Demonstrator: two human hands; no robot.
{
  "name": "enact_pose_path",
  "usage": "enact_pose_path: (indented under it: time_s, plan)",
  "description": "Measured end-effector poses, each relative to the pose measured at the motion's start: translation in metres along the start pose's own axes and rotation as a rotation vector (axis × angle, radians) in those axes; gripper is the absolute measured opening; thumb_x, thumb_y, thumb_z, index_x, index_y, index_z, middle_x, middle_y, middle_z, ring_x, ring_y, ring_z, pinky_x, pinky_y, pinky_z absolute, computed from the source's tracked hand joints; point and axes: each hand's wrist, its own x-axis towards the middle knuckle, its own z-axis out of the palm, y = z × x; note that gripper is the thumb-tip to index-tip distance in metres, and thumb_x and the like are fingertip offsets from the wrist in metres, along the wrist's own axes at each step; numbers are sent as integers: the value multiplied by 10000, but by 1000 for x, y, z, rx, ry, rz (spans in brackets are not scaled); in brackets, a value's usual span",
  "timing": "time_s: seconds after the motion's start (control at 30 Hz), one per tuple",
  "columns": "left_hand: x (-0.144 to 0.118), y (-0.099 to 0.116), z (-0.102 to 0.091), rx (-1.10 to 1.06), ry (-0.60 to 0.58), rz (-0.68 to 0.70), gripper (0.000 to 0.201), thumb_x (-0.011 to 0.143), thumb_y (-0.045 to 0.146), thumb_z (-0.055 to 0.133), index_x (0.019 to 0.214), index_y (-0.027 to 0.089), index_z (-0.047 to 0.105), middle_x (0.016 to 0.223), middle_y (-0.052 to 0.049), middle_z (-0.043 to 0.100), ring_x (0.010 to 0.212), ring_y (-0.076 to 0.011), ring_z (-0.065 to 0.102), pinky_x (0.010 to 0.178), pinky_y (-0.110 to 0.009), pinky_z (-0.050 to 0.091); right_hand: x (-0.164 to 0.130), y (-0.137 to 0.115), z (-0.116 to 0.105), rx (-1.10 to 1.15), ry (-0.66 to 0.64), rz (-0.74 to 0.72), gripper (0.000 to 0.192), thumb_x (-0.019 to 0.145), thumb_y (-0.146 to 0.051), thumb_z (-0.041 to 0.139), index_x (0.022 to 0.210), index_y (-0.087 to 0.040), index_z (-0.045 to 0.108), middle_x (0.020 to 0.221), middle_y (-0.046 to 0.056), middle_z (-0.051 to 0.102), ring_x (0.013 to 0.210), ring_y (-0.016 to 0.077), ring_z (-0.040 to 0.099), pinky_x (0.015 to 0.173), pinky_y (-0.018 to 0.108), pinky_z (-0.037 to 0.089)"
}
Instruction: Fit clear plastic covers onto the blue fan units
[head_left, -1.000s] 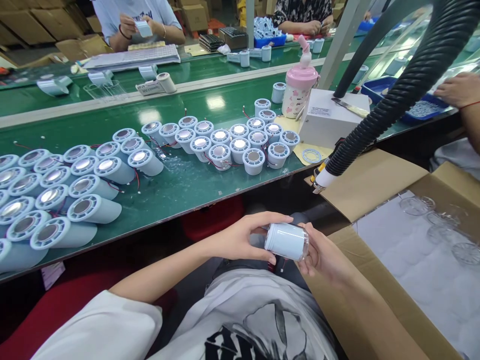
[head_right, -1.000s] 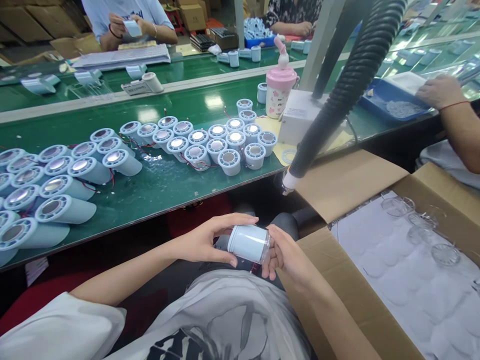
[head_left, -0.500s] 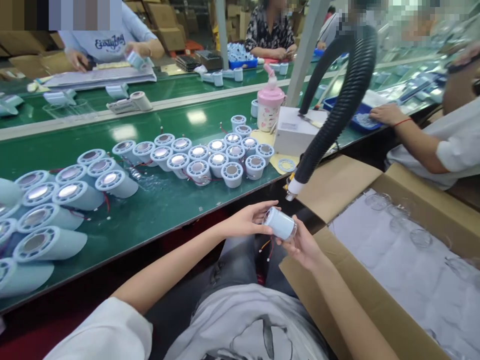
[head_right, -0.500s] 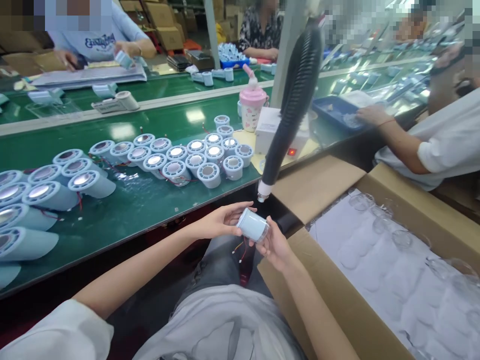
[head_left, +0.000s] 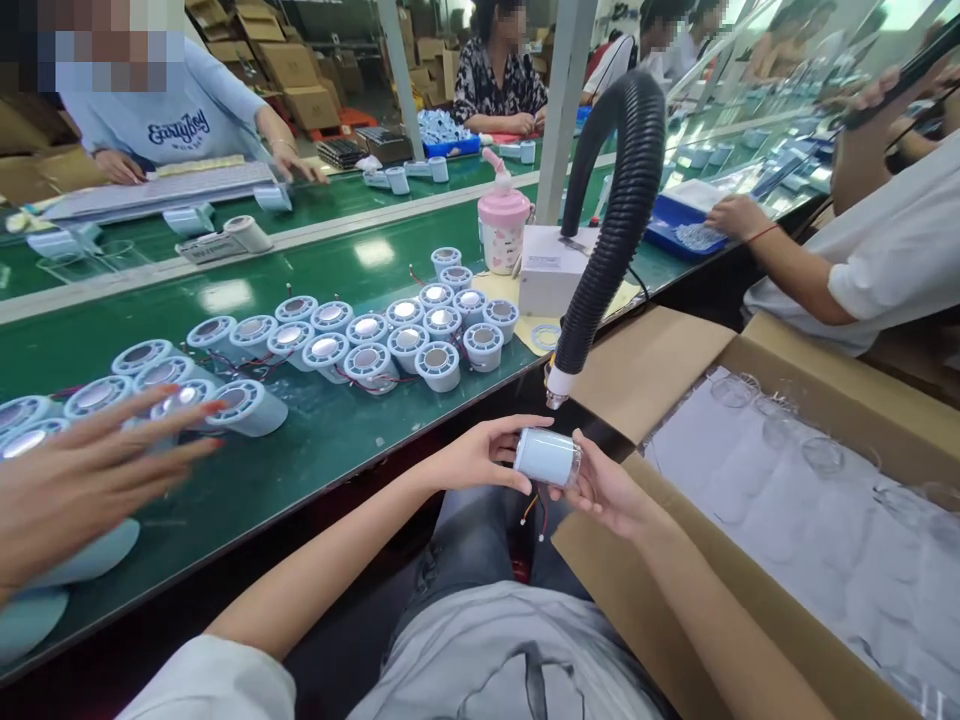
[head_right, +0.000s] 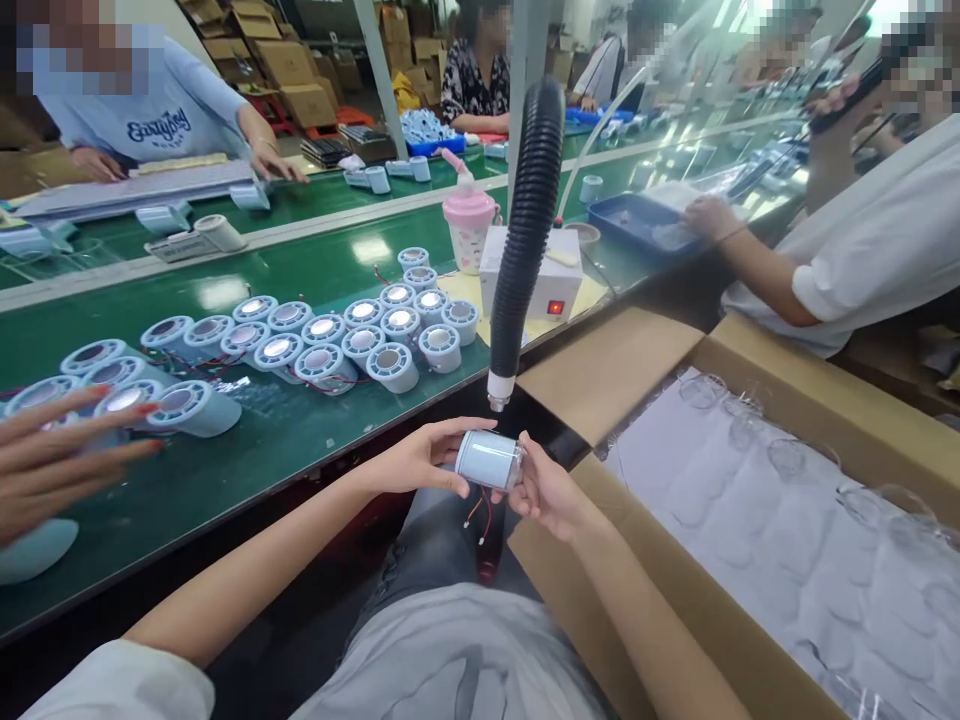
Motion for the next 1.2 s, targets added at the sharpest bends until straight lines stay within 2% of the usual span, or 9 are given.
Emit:
enact_pose_path:
  time_s: [0.2,0.3,0.37,0.47,0.53,0.73,0.87,1.07,1.2]
  plan:
    - [-42,19,30,47,83,-36,694,674,194,809,1306,204,525,1236,-112,598,1062,-222,623,913,-345,528,-35,12,18,-116,-74,95,673,936,-676,208,927,-137,611,594,61,649,356,82,528,305,125,348]
    - [-54,25,39,-30,121,-85,662,713,210,783,1313,220,503,1186,-91,607,995,-195,639,859,-319,543,-47,19,20,-326,-35,-323,639,830,-732,463,1184,-207,547,1034,122,685,791,200,697,621,279,585]
    - [-58,26,41,-87,132,-106,655,730,226,772,1321,219,490,1150,-89,613,952,-190,646,826,-318,549,-54,23,18,-592,14,-665,647,796,-567,675,1346,-319,442,1398,99,499,1217,270,546,950,413,519]
    - [-61,26,40,-97,96,-150,679,765,284,745,1369,218,444,1076,-97,641,852,-190,663,752,-335,561,-61,27,15,-992,5,-949,605,828,-202,715,1334,-437,478,1501,0,400,1362,257,396,1093,452,392]
    - [-63,26,40,-33,61,-145,734,751,295,758,1401,229,424,1089,-106,648,849,-197,666,764,-354,563,-64,29,15,-982,-15,-908,556,836,-159,693,1297,-425,536,1455,-2,473,1313,250,465,1059,424,440]
    - [-66,27,39,25,-4,7,693,754,144,727,1389,258,473,1300,-82,565,1159,-244,578,1009,-393,475,-66,30,21,-368,6,-487,411,782,-416,749,1181,-425,648,1104,-26,712,1003,221,675,821,307,577]
    - [-68,22,37,-84,-28,-78,782,730,135,738,1433,239,411,1224,-88,626,1078,-244,619,932,-375,514,-64,31,18,-437,61,-399,451,707,-389,812,1142,-377,693,954,-13,744,879,244,693,750,331,580]
    - [-61,5,42,-126,27,-259,683,771,255,679,1406,240,426,1187,-58,648,925,-195,649,755,-272,522,-56,29,33,-543,21,-310,555,820,-571,621,1290,-278,592,1071,34,727,845,245,704,689,367,603]
    - [-46,11,-11,209,226,-310,441,767,433,588,1128,183,636,961,-24,712,797,-190,628,664,-240,472,-44,0,-2,-778,276,-349,280,862,-490,606,1025,-299,730,924,6,750,806,224,699,717,376,593]
